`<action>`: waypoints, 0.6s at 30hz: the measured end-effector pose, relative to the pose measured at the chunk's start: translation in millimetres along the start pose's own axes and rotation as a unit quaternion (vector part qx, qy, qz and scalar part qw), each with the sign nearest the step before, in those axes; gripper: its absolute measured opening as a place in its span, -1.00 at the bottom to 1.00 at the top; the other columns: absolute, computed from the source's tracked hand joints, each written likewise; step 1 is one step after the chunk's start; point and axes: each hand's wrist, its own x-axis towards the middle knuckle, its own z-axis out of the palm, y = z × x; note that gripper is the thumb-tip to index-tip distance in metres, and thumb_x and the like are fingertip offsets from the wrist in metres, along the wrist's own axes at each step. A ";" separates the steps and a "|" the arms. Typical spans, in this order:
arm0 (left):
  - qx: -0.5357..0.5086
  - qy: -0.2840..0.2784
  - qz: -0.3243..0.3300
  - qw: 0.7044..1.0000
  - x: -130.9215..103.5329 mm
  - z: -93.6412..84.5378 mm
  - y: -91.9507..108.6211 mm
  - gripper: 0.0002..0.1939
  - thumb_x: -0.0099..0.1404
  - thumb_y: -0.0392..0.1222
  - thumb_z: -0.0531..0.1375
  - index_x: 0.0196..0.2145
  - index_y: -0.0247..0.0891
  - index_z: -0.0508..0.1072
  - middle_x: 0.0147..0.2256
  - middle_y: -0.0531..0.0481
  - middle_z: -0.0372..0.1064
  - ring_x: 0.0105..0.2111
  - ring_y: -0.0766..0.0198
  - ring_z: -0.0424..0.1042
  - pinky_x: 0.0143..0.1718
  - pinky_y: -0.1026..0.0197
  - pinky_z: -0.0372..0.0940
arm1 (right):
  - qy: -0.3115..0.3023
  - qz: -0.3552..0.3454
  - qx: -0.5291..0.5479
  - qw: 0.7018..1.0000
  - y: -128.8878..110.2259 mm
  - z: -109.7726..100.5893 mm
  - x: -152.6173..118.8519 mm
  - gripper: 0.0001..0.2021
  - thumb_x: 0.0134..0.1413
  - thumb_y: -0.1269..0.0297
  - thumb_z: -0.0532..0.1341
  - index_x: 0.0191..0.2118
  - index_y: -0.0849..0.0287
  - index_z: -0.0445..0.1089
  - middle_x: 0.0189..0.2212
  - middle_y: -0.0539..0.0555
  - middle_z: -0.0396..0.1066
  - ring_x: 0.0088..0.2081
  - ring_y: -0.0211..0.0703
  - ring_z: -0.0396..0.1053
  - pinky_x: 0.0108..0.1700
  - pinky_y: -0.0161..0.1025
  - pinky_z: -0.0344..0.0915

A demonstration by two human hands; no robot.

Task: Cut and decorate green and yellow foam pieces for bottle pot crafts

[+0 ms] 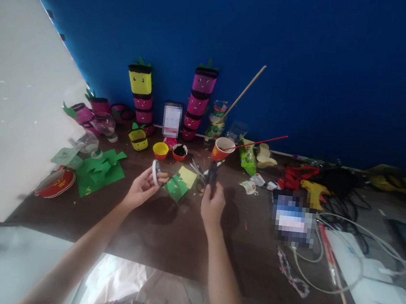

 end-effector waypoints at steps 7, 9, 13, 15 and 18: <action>0.073 0.008 -0.050 0.996 -2.3 -1.0 5.4 -0.57 0.25 -0.03 0.10 0.01 -0.30 0.27 -0.14 -0.22 0.42 -0.20 0.16 0.45 -0.20 0.17 0.32 | -0.006 0.025 0.031 0.999 0.7 1.2 0.2 -0.58 0.09 0.05 0.04 -0.05 0.28 0.24 -0.49 0.12 0.45 -0.55 -0.14 0.42 -0.42 -0.21 0.37; 0.147 0.013 -0.047 0.988 -3.1 -2.4 6.8 -0.64 0.29 -0.02 0.03 -0.11 -0.33 0.36 -0.35 -0.11 0.46 -0.34 0.24 0.44 -0.27 0.21 0.30 | -0.022 0.052 0.073 0.996 -0.1 1.5 -0.1 -0.56 0.11 0.03 0.01 -0.01 0.25 0.18 -0.42 0.12 0.45 -0.63 -0.20 0.38 -0.52 -0.25 0.35; 0.251 0.025 -0.018 0.967 -3.0 -4.1 6.7 -0.61 0.35 -0.01 -0.09 -0.16 -0.33 0.38 -0.59 0.08 0.25 -0.55 0.38 0.25 -0.44 0.31 0.19 | -0.083 0.072 0.151 0.982 -1.0 1.0 -1.5 -0.53 0.08 0.04 0.07 0.05 0.20 0.13 -0.44 0.03 0.40 -0.70 -0.31 0.28 -0.67 -0.34 0.27; 0.286 0.025 -0.016 0.958 -2.7 -4.4 6.1 -0.61 0.35 -0.02 -0.11 -0.15 -0.32 0.37 -0.55 0.07 0.23 -0.54 0.38 0.22 -0.46 0.32 0.16 | -0.128 0.051 0.187 0.973 -1.2 0.1 -3.3 -0.51 0.03 0.11 0.14 0.07 0.18 0.13 -0.41 0.02 0.39 -0.63 -0.31 0.30 -0.62 -0.34 0.31; 0.341 0.024 -0.002 0.940 -2.3 -5.2 5.0 -0.65 0.36 -0.06 -0.11 -0.14 -0.30 0.35 -0.47 0.02 0.28 -0.47 0.33 0.26 -0.39 0.28 0.19 | -0.180 0.000 0.193 0.964 -1.2 -0.7 -6.9 -0.51 0.04 0.18 0.16 0.10 0.14 0.14 -0.28 0.07 0.42 -0.52 -0.29 0.35 -0.46 -0.28 0.38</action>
